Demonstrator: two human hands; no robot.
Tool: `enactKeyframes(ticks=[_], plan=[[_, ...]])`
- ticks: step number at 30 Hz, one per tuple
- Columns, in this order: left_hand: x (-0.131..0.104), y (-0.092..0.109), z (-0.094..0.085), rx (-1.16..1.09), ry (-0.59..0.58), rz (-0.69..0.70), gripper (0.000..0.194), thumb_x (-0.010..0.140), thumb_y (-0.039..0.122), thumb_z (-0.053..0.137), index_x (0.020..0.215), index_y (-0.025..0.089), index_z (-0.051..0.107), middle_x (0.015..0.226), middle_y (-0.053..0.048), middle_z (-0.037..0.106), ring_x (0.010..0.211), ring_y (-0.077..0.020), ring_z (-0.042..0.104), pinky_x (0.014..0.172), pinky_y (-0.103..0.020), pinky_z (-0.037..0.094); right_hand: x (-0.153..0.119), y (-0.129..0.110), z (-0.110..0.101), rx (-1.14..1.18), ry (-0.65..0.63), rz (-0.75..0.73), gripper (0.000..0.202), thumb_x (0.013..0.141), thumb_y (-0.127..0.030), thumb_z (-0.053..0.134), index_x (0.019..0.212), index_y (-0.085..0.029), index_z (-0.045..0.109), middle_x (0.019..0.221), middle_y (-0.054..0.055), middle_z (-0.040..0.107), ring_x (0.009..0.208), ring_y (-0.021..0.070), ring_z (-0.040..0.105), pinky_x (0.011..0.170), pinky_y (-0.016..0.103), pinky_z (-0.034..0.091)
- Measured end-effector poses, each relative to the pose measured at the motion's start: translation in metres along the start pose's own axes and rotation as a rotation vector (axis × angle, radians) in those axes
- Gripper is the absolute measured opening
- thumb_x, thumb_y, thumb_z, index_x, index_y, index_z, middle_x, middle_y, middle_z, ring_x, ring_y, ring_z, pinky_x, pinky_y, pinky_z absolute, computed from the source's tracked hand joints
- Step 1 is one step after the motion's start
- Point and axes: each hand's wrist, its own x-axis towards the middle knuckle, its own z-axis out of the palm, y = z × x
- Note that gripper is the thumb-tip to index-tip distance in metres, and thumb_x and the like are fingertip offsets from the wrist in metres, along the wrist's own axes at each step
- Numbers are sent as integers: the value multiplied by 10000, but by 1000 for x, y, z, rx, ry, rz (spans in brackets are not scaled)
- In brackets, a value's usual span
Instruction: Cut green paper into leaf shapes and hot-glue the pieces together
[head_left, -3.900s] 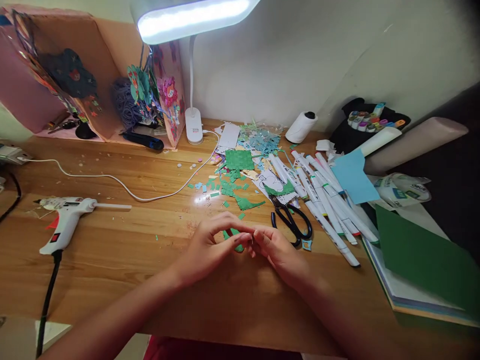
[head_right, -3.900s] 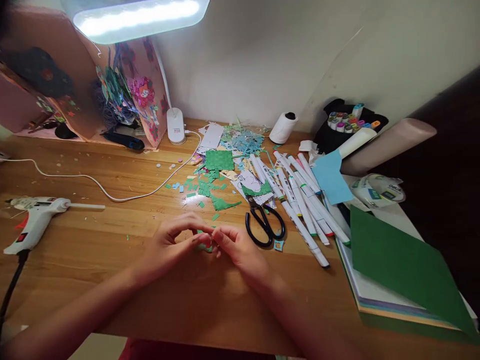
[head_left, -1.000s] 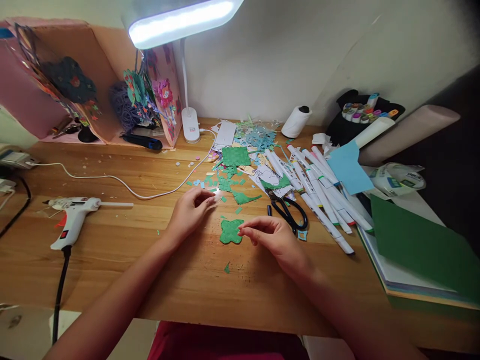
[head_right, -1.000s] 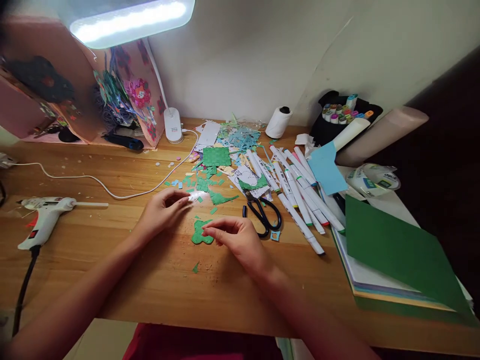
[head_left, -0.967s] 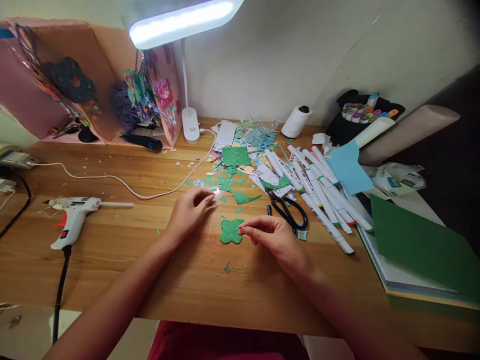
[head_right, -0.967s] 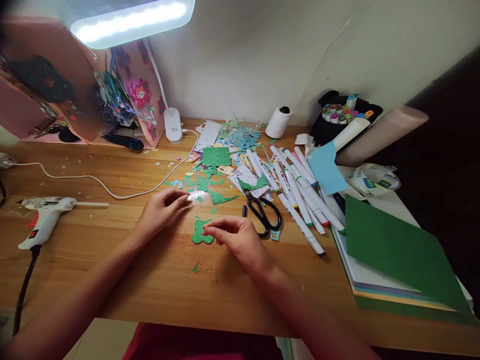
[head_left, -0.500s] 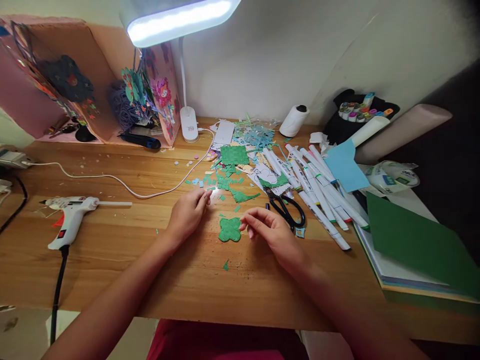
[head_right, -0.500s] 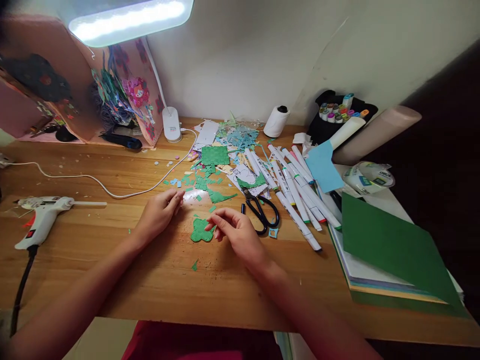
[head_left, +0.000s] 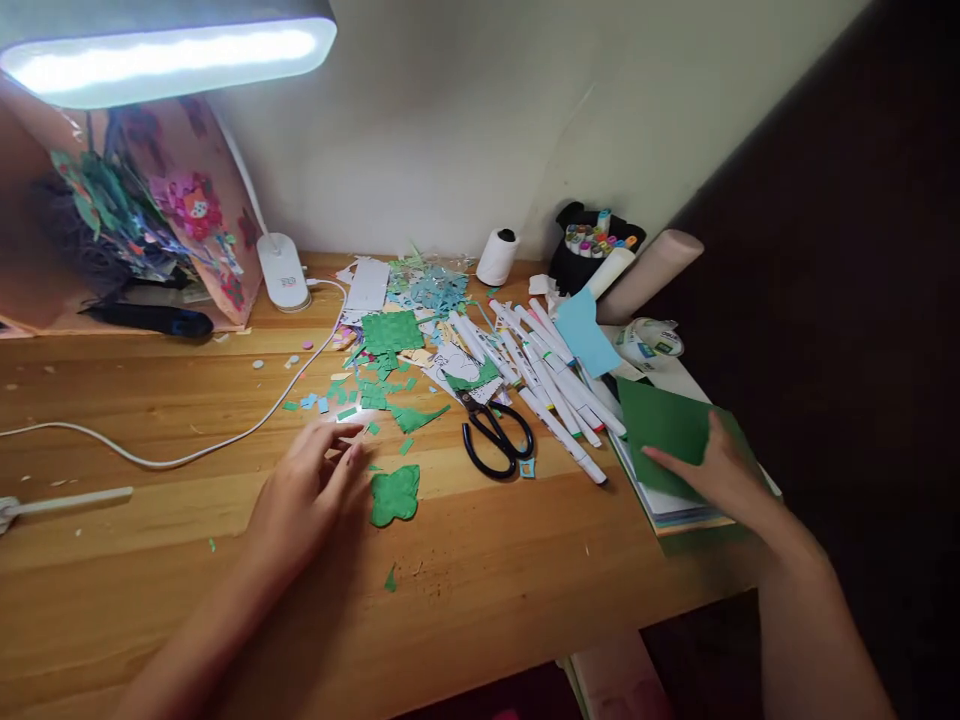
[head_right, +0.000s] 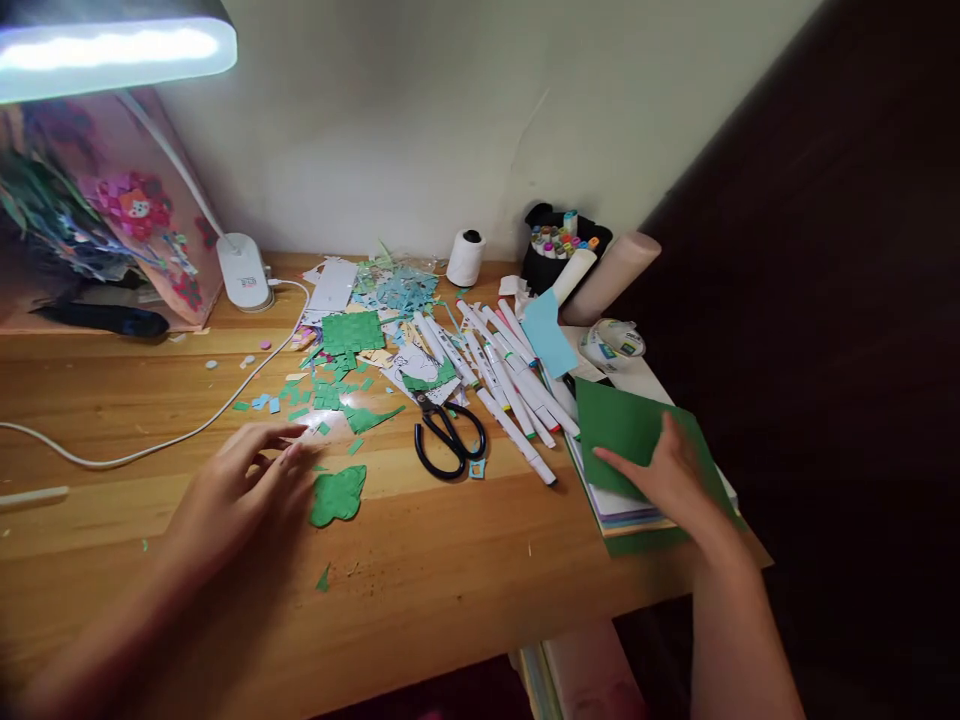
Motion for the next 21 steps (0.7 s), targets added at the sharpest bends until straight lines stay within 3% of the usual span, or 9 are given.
enactKeyframes(ticks=[4,9,12,16,19,21], plan=[[0,-3,1,-14,-7,-34,307,887,439,422,1042,234,588,1072,-47,611,856,-190,619,730,-305,498,-22,10,14,-23,-42,-234,1146,598,-688,617,1450,-62,175,1513,258,157,1372,443,145,1064,582,254],[5,-13,1,-34,23,-83,316,881,440,413,1011,216,593,1073,-62,625,949,-222,603,810,-354,484,-44,16,15,23,-53,-204,895,763,-622,513,1470,-202,160,1488,172,304,1330,399,313,1000,558,385],[5,-12,1,-56,27,-85,315,883,431,408,1013,210,591,1077,-71,629,962,-227,599,820,-368,481,-54,25,20,59,-41,-277,752,805,-575,480,1443,-251,249,1511,116,277,1362,362,264,1037,542,355],[4,-9,2,-77,19,-88,294,893,411,401,1015,218,587,1091,-69,626,957,-219,602,811,-361,484,-71,37,33,23,-9,-458,928,676,-513,635,1461,-274,202,1555,80,135,1378,406,161,1036,630,305],[4,-10,2,-83,25,-79,282,892,399,402,1009,224,592,1072,-66,630,938,-217,608,790,-352,489,-80,40,31,60,16,-469,861,646,-320,556,1428,-449,221,1487,-50,323,1331,376,307,1041,655,312],[5,-11,0,-87,45,-75,281,889,396,406,1001,221,595,1062,-67,631,931,-219,610,782,-349,490,-85,34,18,129,54,-409,888,552,-255,500,1339,-600,274,1356,-108,493,1226,369,458,984,631,402]])
